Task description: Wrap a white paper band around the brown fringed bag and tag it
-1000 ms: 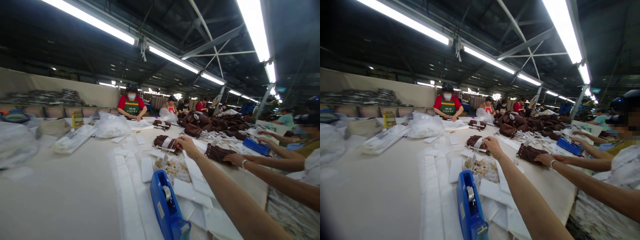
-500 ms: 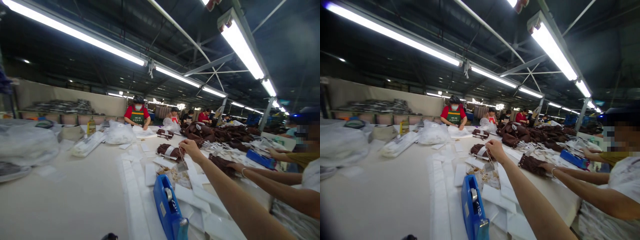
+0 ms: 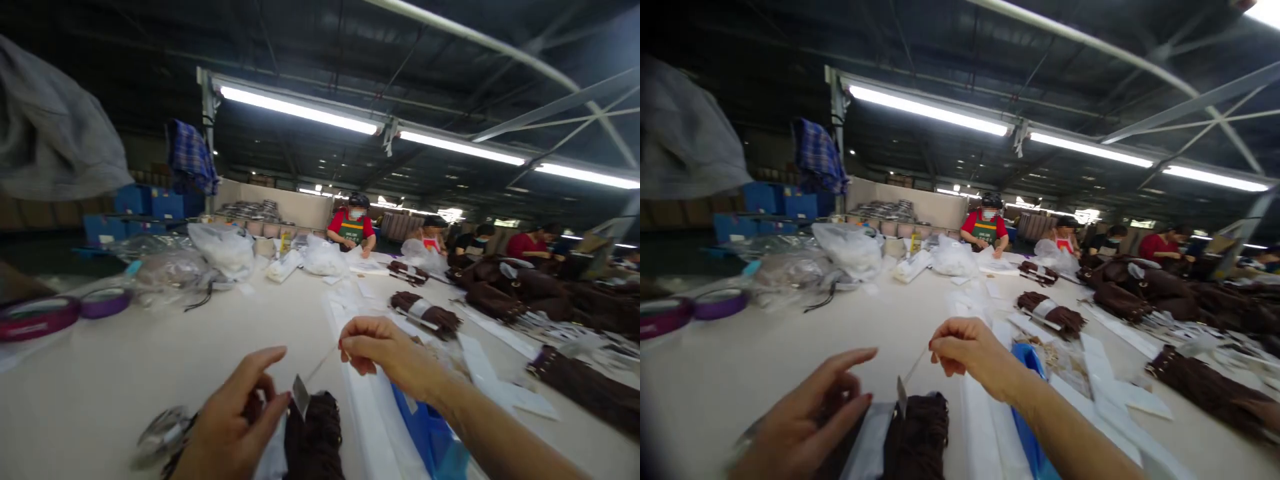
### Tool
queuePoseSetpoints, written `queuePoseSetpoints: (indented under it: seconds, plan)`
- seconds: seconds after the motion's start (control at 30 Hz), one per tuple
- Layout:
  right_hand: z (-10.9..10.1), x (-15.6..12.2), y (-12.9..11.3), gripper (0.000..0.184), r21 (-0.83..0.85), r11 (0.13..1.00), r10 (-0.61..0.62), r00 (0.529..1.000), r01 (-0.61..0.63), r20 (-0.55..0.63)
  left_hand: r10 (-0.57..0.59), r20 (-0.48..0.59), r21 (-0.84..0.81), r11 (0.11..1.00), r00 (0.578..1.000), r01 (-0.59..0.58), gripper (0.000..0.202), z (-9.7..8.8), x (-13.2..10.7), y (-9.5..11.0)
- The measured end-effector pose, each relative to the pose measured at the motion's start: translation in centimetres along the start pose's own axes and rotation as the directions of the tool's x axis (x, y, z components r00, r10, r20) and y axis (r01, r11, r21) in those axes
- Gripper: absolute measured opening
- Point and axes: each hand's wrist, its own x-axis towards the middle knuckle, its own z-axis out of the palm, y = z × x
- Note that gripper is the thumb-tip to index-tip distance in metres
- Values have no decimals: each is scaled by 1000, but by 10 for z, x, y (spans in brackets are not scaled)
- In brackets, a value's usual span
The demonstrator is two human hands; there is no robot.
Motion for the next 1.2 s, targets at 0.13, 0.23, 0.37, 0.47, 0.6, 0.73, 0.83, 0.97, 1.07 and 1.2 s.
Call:
queuePoseSetpoints:
  seconds: [0.13, 0.23, 0.37, 0.47, 0.6, 0.73, 0.83, 0.97, 1.07, 1.2]
  plan:
    - [49, 3, 9, 14, 10, 999, 45, 989, -47, 143, -18, 134, -139, 990, 991, 37, 24, 5, 8, 21]
    - [70, 7, 20, 17, 46, 998, 30, 987, -38, 157, -86, 180, -126, 986, 980, 110, 15, -3, 2, 12]
    - [94, 9, 39, 20, 376, 924, 28, 992, -71, 119, -296, 179, -234, 914, 938, 332, 24, -19, -10, -7]
    - [120, 7, 53, 36, 593, 780, 79, 971, -201, 224, -324, 10, -313, 897, 946, 311, 24, -25, -16, -16]
    - [150, 5, 71, 37, 609, 727, 100, 926, -319, 365, -389, -185, -369, 879, 903, 302, 21, -23, -29, -32]
    - [164, 8, 93, 39, 381, 884, 161, 942, -271, 296, -664, -29, -681, 560, 747, 471, 32, -13, -50, -53]
    - [170, 9, 106, 35, 225, 939, 193, 941, -259, 279, -755, 24, -799, 380, 655, 467, 40, -7, -65, -68]
    - [178, 8, 115, 17, 95, 967, 201, 935, -238, 292, -806, 24, -851, 294, 591, 436, 46, 0, -80, -92]
    - [182, 12, 117, 12, -60, 983, 184, 940, -174, 286, -807, 51, -818, 305, 588, 488, 50, 1, -86, -107]
    - [179, 25, 121, 16, -202, 977, 121, 948, -62, 296, -751, 73, -652, 463, 657, 601, 49, -19, -80, -119]
